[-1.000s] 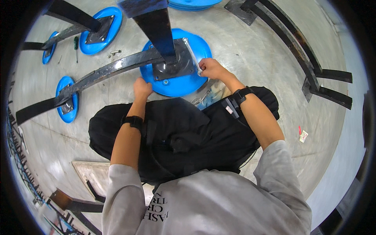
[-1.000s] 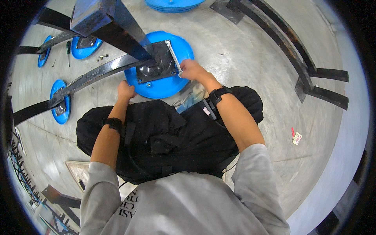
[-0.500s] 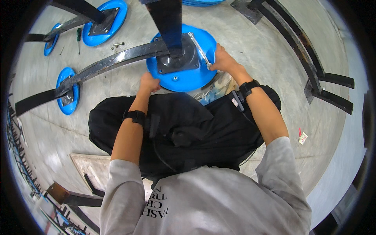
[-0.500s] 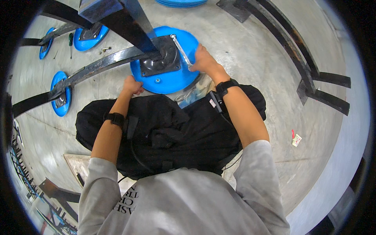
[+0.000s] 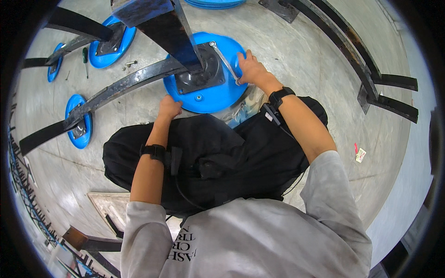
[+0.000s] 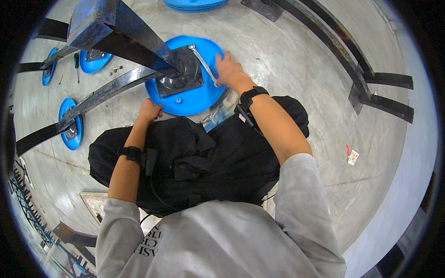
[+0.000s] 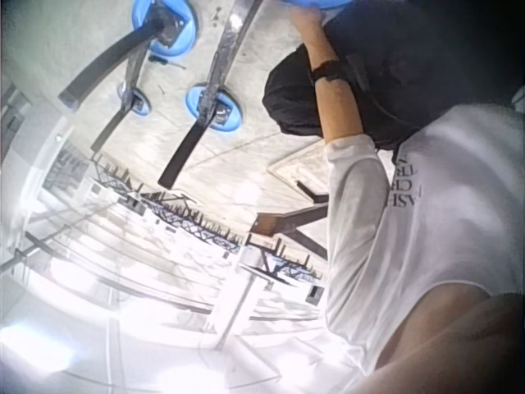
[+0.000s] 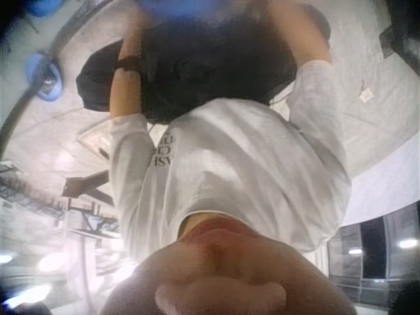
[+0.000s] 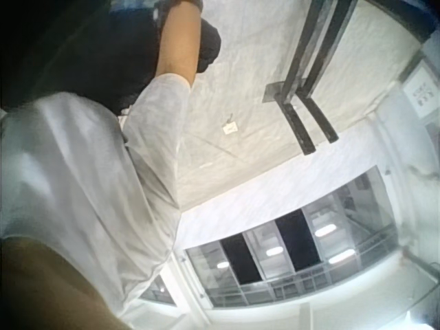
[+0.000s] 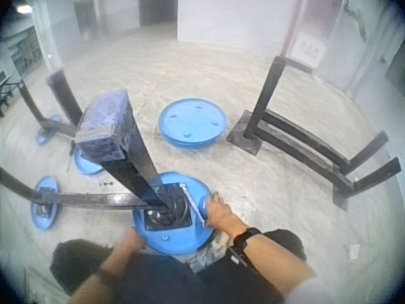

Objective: The person uses a wrench to tighten bolts on the base of a table frame.

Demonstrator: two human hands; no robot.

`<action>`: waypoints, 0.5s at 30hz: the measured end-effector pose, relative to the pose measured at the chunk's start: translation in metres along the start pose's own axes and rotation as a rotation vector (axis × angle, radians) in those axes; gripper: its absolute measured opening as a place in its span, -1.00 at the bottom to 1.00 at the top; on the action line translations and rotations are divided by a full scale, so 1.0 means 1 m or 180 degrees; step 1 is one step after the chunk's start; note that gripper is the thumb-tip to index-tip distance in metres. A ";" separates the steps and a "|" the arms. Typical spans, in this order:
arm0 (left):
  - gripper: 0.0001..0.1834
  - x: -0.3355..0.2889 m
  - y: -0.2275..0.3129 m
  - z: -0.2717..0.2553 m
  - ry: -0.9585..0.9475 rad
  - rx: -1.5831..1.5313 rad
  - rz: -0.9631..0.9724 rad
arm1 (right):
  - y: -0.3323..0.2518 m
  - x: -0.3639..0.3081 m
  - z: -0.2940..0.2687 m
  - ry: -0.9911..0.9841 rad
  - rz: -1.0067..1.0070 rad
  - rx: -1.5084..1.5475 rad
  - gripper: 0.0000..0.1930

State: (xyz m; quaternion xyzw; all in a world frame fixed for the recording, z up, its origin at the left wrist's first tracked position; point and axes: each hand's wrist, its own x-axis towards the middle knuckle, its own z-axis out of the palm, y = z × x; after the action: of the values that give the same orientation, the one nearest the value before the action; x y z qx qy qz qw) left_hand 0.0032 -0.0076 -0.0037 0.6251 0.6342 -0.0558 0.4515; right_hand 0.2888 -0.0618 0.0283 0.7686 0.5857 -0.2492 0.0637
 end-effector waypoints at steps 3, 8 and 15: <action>-0.80 0.006 -0.004 0.001 -0.0217 0.0080 0.0087 | 0.001 -0.003 0.003 0.0331 -0.0185 -0.0236 -0.30; -0.69 -0.003 0.003 0.002 0.0776 0.0674 0.0255 | -0.011 -0.004 0.009 0.1046 -0.0440 -0.0170 -0.62; -0.66 -0.022 0.018 -0.001 0.1077 0.0827 0.0543 | -0.008 0.012 0.033 0.0748 -0.0101 0.0650 -0.76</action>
State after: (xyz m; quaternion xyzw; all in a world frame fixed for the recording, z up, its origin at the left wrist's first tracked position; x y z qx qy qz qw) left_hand 0.0139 -0.0192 0.0198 0.7298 0.6332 0.0070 0.2576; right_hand 0.2737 -0.0618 -0.0045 0.7856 0.5728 -0.2168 -0.0877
